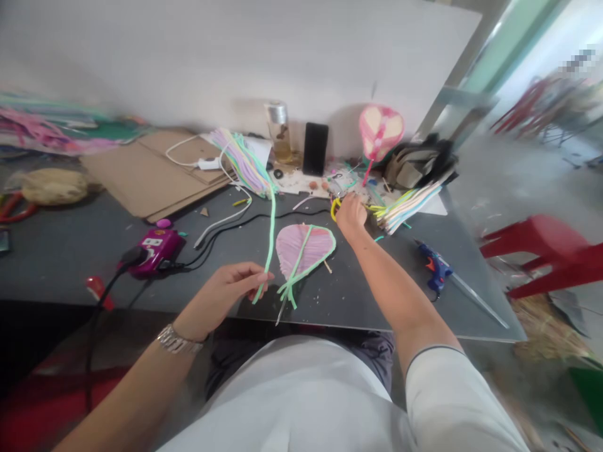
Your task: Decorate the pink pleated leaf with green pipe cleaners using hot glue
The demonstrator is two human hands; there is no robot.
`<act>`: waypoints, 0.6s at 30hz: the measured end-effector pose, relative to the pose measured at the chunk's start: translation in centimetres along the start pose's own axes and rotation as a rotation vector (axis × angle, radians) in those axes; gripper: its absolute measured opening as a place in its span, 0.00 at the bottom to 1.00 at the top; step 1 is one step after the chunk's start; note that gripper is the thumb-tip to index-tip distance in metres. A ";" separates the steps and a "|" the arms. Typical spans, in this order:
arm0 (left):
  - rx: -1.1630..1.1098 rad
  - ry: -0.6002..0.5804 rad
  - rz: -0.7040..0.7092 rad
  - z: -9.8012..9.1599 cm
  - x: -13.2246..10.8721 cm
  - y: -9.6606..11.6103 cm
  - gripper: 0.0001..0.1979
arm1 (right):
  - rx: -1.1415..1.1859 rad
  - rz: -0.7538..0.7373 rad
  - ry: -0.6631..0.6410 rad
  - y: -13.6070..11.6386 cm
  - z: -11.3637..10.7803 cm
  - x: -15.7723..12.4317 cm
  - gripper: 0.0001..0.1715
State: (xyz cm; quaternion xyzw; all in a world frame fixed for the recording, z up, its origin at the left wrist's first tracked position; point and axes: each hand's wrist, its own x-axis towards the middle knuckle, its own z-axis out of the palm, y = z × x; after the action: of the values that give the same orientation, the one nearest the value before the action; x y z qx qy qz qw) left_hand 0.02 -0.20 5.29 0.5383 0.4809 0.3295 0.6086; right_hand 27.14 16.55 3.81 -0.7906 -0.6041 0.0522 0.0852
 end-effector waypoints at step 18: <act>-0.193 0.147 0.090 1.6 1.1 -0.6 0.14 | -0.076 -0.075 0.098 4.3 -0.9 -6.7 0.17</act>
State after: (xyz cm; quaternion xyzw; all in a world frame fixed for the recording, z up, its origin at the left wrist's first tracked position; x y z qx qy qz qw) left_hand 1.84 0.15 4.42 0.4727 0.4656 0.4398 0.6052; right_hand 29.55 8.93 3.67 -0.7717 -0.6299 -0.0128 0.0864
